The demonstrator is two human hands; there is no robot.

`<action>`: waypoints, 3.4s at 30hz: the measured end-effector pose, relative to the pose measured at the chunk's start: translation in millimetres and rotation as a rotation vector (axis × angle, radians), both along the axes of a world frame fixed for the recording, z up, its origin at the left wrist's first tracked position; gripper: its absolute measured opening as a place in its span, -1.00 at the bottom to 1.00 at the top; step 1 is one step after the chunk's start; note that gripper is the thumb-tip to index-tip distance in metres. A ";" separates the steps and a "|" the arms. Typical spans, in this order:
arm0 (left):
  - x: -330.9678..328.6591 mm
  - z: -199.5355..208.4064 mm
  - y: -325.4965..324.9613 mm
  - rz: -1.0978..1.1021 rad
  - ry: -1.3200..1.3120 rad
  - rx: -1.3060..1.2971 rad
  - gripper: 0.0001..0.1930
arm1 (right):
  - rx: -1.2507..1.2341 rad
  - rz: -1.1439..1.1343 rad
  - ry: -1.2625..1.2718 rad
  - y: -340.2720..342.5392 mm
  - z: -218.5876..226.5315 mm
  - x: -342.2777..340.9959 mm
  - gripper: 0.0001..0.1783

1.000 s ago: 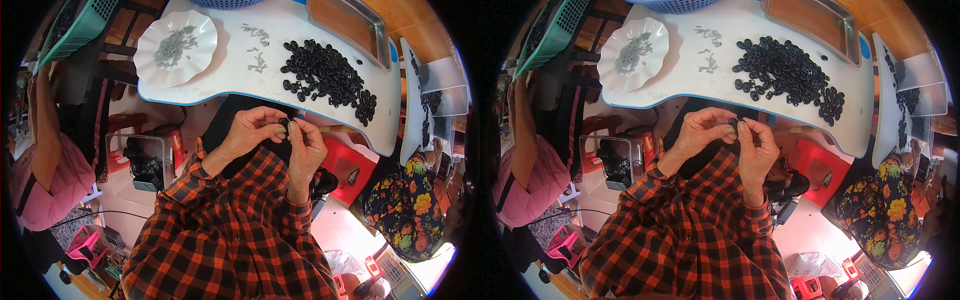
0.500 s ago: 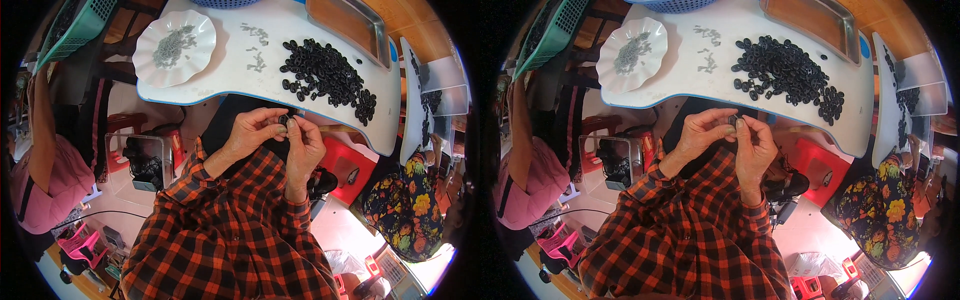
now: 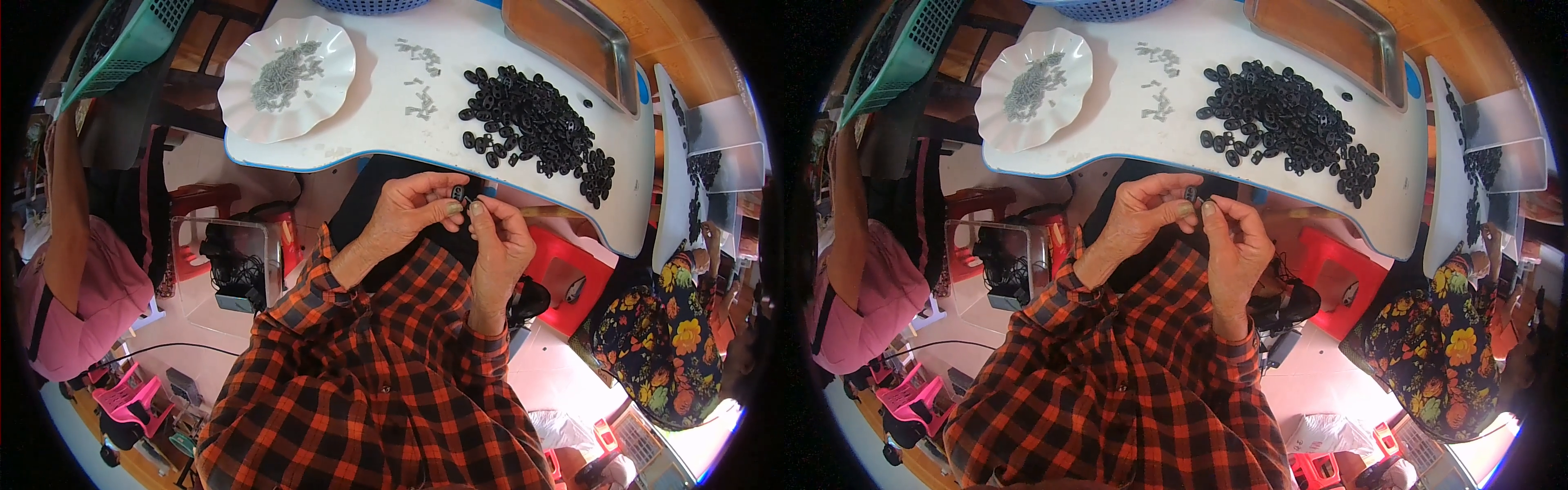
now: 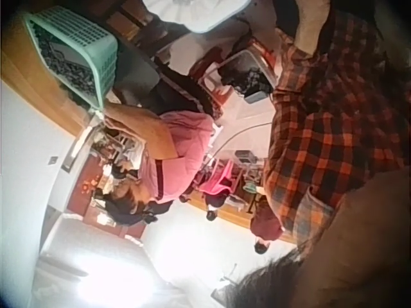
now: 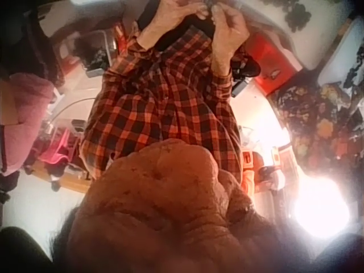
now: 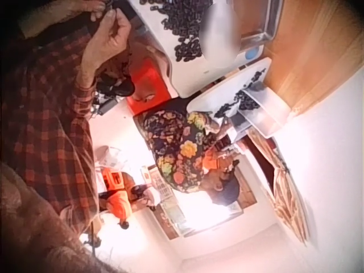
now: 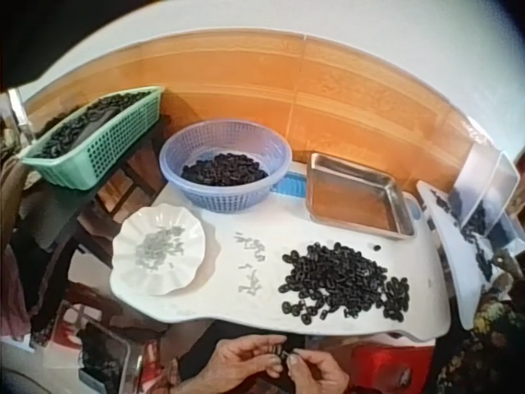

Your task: The person assembles small metal pieces into black plastic components by hand, taking the pieces from a basket and a tray and fitting them together.

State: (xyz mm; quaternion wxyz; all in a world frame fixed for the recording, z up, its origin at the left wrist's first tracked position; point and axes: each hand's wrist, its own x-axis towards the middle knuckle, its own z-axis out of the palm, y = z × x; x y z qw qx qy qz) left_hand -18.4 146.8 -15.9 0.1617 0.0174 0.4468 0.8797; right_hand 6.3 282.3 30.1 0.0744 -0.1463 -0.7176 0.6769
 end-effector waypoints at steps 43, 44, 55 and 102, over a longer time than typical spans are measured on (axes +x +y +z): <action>-3.8 2.1 -7.9 -0.113 -0.043 0.222 -0.67 | 0.099 0.025 0.081 -4.2 7.6 2.9 -0.91; -3.7 2.5 -7.6 -0.102 -0.028 0.179 -0.68 | 0.100 0.024 0.082 -3.9 6.9 2.9 -0.91; 0.7 4.1 -6.5 -0.057 0.074 -0.041 -0.64 | 0.102 0.068 0.051 -1.0 4.9 2.9 -0.92; 0.9 11.1 -9.9 0.004 0.247 -0.270 -0.72 | 0.027 0.152 -0.070 5.8 9.7 0.9 -0.87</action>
